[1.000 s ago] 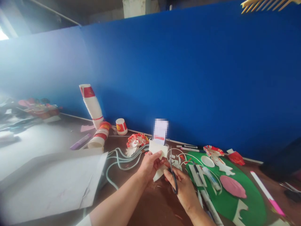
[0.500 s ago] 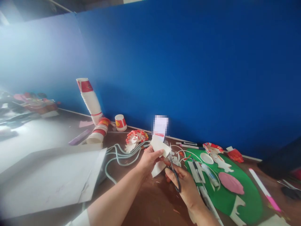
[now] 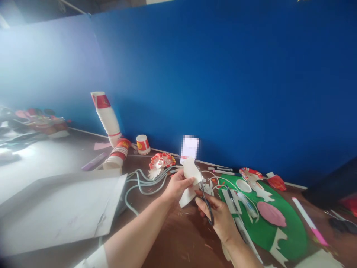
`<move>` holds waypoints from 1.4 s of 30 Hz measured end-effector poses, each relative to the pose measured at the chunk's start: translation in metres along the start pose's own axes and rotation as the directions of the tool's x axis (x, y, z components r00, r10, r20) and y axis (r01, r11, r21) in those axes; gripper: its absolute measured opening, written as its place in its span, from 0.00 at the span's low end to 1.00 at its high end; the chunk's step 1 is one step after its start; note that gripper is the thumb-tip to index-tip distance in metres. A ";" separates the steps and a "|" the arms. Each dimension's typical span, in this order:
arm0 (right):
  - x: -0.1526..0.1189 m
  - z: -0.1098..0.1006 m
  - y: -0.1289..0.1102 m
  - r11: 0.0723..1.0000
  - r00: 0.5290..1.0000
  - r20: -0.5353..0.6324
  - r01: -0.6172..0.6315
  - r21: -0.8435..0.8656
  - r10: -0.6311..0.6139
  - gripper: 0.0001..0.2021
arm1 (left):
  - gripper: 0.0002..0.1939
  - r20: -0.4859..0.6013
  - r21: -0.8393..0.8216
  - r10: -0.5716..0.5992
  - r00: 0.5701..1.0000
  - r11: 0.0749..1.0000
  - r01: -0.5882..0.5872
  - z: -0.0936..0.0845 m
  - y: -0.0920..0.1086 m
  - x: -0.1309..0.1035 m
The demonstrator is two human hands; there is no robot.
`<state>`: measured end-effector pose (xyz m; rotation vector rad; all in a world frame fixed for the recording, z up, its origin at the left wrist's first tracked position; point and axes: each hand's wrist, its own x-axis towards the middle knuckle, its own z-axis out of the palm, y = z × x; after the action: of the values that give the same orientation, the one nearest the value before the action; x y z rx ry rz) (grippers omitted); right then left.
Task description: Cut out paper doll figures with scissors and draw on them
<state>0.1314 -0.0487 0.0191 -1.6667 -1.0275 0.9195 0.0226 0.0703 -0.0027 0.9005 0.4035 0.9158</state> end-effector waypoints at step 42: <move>0.002 -0.004 0.003 0.997 1.000 -0.007 0.003 -0.078 -0.003 0.22 | 0.16 -0.017 0.308 -0.014 1.000 0.951 0.018 -0.010 0.008 0.005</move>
<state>0.1368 -0.0490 0.0171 -1.7312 -1.0729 0.8811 0.0151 0.0815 -0.0020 1.1743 0.5767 0.8582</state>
